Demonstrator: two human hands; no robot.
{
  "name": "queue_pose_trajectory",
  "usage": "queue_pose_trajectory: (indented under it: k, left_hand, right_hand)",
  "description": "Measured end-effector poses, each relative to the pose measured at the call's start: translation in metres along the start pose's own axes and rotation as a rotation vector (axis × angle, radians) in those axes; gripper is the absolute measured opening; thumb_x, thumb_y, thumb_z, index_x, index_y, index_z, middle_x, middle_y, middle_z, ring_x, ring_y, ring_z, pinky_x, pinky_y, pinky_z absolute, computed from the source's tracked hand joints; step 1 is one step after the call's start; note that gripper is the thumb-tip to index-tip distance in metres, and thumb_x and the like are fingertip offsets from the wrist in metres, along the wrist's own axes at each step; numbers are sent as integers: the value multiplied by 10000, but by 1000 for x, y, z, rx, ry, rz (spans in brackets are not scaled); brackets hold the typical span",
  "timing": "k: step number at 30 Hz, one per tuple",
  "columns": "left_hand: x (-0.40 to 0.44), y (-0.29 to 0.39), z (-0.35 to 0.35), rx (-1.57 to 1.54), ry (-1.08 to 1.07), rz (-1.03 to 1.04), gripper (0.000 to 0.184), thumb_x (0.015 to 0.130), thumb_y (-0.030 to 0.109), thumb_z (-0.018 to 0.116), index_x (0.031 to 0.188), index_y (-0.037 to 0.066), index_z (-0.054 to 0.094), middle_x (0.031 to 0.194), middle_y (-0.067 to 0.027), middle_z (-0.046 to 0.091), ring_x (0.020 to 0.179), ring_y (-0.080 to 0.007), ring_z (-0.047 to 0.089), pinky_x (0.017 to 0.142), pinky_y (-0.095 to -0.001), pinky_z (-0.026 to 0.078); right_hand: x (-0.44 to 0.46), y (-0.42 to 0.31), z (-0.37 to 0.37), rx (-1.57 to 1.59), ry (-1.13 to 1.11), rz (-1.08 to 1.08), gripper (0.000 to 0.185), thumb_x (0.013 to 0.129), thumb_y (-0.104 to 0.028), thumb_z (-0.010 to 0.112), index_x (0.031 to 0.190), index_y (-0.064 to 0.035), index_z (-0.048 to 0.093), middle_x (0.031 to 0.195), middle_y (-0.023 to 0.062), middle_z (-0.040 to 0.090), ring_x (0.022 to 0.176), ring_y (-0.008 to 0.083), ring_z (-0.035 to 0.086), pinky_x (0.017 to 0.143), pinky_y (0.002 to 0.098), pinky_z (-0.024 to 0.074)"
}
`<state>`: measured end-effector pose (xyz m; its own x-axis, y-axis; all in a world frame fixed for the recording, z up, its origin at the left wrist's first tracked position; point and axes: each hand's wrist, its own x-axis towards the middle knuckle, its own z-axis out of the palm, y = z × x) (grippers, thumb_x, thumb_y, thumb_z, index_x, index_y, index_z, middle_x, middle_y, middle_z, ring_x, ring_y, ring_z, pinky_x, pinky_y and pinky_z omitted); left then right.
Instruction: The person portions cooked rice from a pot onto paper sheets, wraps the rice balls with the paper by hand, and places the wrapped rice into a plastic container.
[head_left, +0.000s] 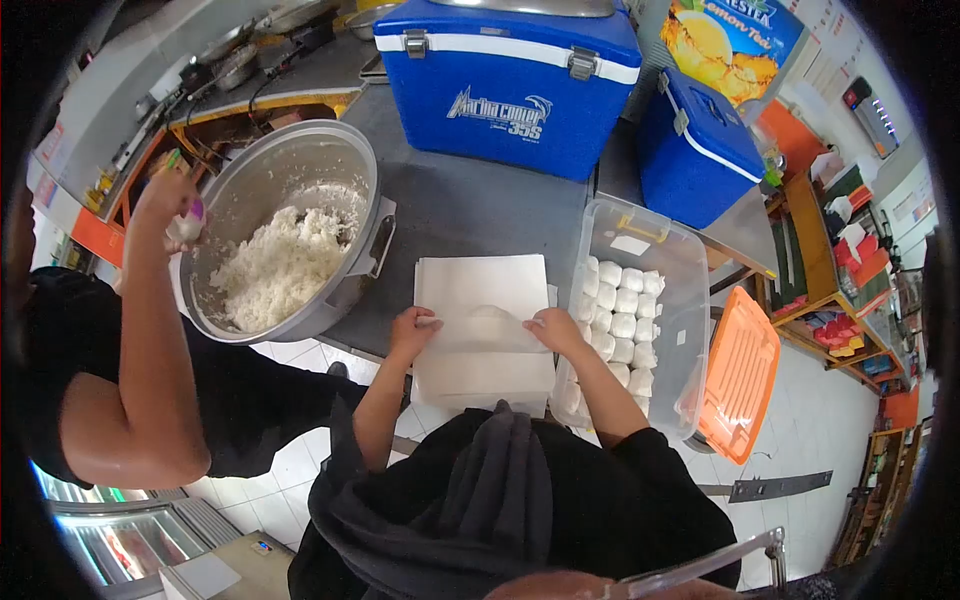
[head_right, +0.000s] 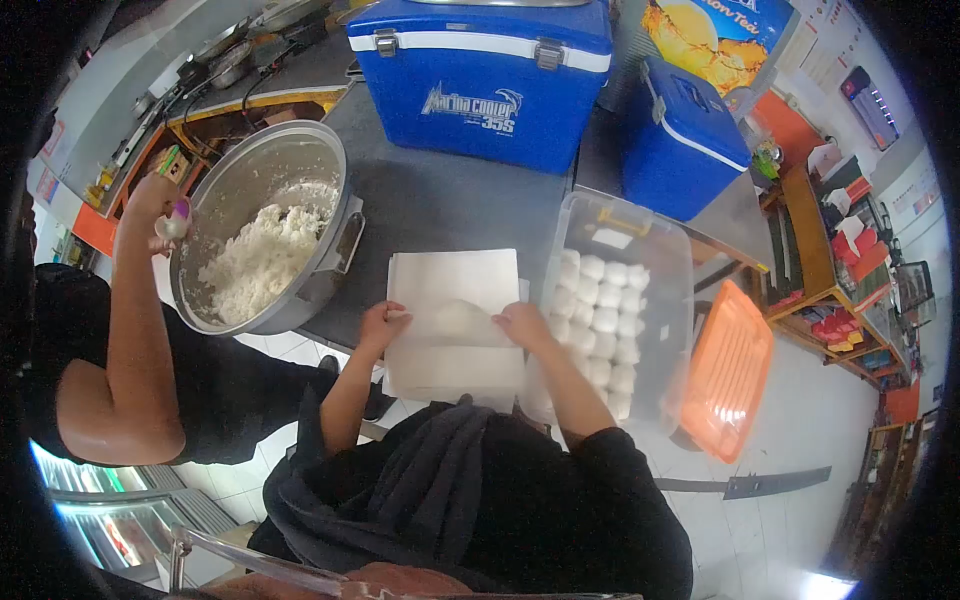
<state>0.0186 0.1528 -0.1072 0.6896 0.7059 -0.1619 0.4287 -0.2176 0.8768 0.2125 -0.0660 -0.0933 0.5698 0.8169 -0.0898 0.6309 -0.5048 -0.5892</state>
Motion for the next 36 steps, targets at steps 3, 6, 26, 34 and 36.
queue_pose_trajectory:
  k: [3, 6, 26, 34, 36]
  left_hand:
    - [-2, -4, 9, 141, 65, 25, 272, 673, 155, 711, 890, 32, 603, 796, -99, 622, 762, -210, 597, 687, -319, 461]
    - [-31, 22, 7, 378, 284, 219, 295, 691, 121, 664, 959, 36, 574, 920, -108, 597, 872, -237, 564, 780, -351, 426]
    - [-47, 61, 47, 599, -70, 738, 394, 717, 154, 585, 1089, 77, 481, 1099, -85, 480, 1006, -275, 457, 861, -447, 343]
    - [8, 119, 27, 660, 338, 862, 217, 742, 184, 596, 938, 89, 599, 1053, -91, 568, 1013, -265, 499, 852, -446, 364]
    - [27, 103, 28, 653, 157, 871, 148, 740, 165, 581, 866, 94, 615, 992, -78, 595, 942, -252, 538, 836, -439, 389]
  right_hand:
    - [-3, 4, 13, 37, 40, 36, 314, 761, -314, 620, 817, -5, 638, 713, 201, 601, 728, 343, 593, 656, 411, 448]
    - [-21, -6, 7, 106, 147, 70, 318, 730, -318, 648, 873, -34, 640, 796, 169, 604, 781, 332, 565, 698, 405, 431]
    - [77, 41, 40, 441, 452, 131, 359, 765, -53, 607, 1108, -62, 501, 888, 36, 582, 732, 131, 541, 656, 256, 426]
    - [9, -29, -44, 272, 450, -139, 382, 703, -47, 579, 1077, -89, 516, 784, 61, 624, 872, 254, 548, 766, 383, 412]
    - [-22, -34, -30, -83, 693, -243, 308, 671, -13, 555, 971, -77, 563, 832, 56, 625, 872, 259, 546, 806, 384, 394]
